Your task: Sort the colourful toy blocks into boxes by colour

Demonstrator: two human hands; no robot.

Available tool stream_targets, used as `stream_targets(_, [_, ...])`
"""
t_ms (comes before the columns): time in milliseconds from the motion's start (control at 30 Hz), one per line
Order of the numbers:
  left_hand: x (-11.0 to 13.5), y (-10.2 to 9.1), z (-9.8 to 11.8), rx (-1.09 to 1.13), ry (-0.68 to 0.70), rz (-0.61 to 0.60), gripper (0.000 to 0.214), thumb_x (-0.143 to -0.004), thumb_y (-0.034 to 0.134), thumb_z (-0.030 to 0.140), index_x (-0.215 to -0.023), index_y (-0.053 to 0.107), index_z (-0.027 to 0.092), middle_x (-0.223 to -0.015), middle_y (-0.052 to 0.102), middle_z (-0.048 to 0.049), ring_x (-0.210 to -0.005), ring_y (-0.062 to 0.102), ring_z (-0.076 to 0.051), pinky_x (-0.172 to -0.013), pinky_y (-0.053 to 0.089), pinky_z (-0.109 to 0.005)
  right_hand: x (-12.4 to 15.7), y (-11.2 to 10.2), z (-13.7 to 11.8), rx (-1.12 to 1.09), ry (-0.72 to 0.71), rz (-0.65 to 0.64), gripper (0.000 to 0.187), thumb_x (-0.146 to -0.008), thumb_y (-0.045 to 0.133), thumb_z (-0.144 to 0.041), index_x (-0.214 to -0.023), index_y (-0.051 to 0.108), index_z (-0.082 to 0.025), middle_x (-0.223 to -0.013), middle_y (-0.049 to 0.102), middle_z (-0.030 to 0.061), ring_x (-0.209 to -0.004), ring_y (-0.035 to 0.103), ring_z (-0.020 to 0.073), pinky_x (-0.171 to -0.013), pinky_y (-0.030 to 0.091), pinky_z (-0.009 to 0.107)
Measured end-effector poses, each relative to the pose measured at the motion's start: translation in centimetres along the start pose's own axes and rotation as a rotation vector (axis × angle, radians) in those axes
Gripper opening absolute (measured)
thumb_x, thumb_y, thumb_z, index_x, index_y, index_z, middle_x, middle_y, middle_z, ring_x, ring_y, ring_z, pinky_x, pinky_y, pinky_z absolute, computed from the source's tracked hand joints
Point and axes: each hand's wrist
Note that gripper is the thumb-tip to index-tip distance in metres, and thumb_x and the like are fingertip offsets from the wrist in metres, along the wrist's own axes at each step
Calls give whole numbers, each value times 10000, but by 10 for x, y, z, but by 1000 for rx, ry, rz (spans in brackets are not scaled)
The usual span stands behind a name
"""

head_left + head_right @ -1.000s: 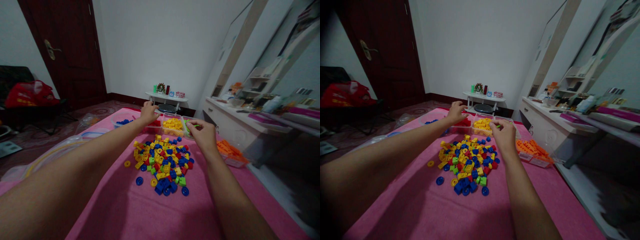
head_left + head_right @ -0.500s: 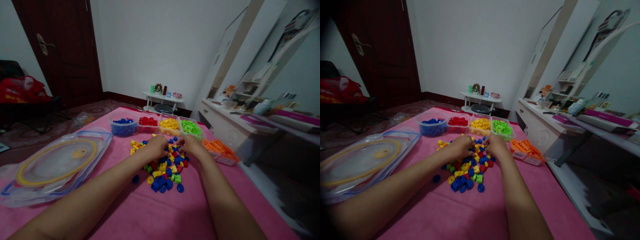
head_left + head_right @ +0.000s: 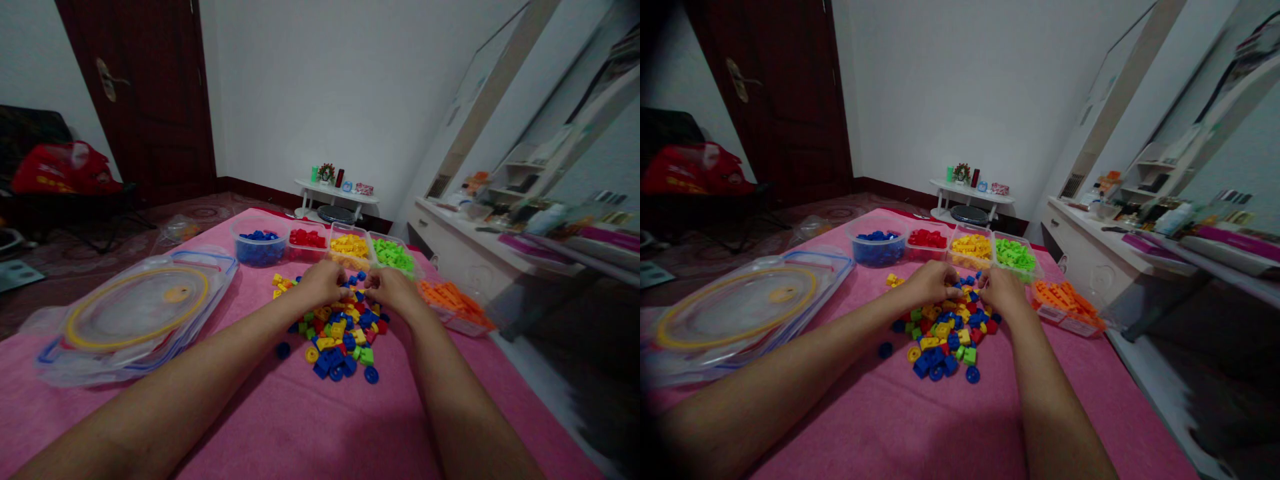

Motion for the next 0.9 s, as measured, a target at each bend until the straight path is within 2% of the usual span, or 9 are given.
stream_targets(67, [-4, -1, 0, 244, -44, 27, 261, -673, 675, 388, -728, 677, 133, -679, 658, -42, -639, 581, -142, -587, 425, -228, 0, 2, -1, -4, -32, -27, 238, -657, 635, -186, -874, 707, -251, -811, 671, 6, -700, 577, 128, -563, 335, 209])
stream_targets(167, [-6, -5, 5, 763, -198, 9, 265, -718, 654, 374, -775, 641, 116, -691, 651, -37, -599, 583, -108, -555, 453, -200, -2, 12, -2, -8, -71, -75, 312, -635, 649, -143, -918, 710, -259, -845, 673, 13, -723, 586, 135, -600, 359, 213])
stream_targets(267, [-5, -11, 9, 1236, -419, -54, 196, -774, 608, 307, -825, 602, 119, -707, 648, -44, -565, 592, -91, -541, 488, -185, -4, 21, 0, -25, -110, -64, 268, -642, 655, -153, -892, 708, -233, -827, 671, 22, -727, 587, 143, -626, 374, 223])
stream_targets(367, [-5, -15, 8, 1502, -584, -77, 126, -810, 550, 249, -830, 561, 124, -682, 626, -44, -550, 596, -92, -521, 501, -174, -4, 19, 4, -69, -100, -69, 185, -645, 661, -159, -814, 710, -219, -736, 658, 11, -652, 574, 129, -571, 364, 216])
stream_targets(433, [-6, -16, 7, 1583, -619, -84, 113, -834, 509, 233, -847, 544, 126, -683, 620, -47, -559, 602, -95, -519, 508, -170, -3, 11, 6, -109, -84, -60, 136, -636, 670, -160, -755, 710, -211, -665, 645, -1, -596, 559, 119, -528, 349, 210])
stream_targets(533, [-6, -14, 7, 1579, -604, -98, 166, -853, 490, 273, -906, 547, 126, -679, 611, -46, -555, 601, -98, -489, 494, -161, 0, -5, 4, -188, -99, 23, 82, -647, 665, -194, -716, 709, -195, -598, 632, -4, -546, 548, 117, -493, 344, 211])
stream_targets(733, [-2, -10, 9, 1627, -504, -305, 425, -849, 454, 512, -1042, 549, 144, -763, 624, -77, -679, 659, -181, -496, 526, -230, 7, -23, -28, -518, -250, 296, 225, -709, 634, -232, -913, 716, -184, -744, 699, 25, -588, 591, 127, -548, 426, 228])
stream_targets(800, [-3, -9, 8, 1689, -495, -322, 390, -853, 468, 486, -984, 568, 133, -762, 626, -76, -654, 655, -165, -481, 517, -209, 8, -24, -36, -567, -283, 366, 249, -722, 631, -267, -943, 712, -181, -793, 707, 38, -609, 600, 134, -574, 447, 244])
stream_targets(900, [-5, -11, 5, 1704, -540, -263, 263, -869, 487, 349, -881, 577, 102, -711, 615, -68, -514, 584, -88, -388, 427, -128, 8, -24, -35, -566, -261, 498, 230, -734, 616, -297, -898, 718, -172, -844, 712, 57, -635, 608, 147, -604, 465, 268])
Point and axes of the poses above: each hand's wrist, its own x-axis away from the middle knuckle, its own y-axis out of the palm, z = x × y
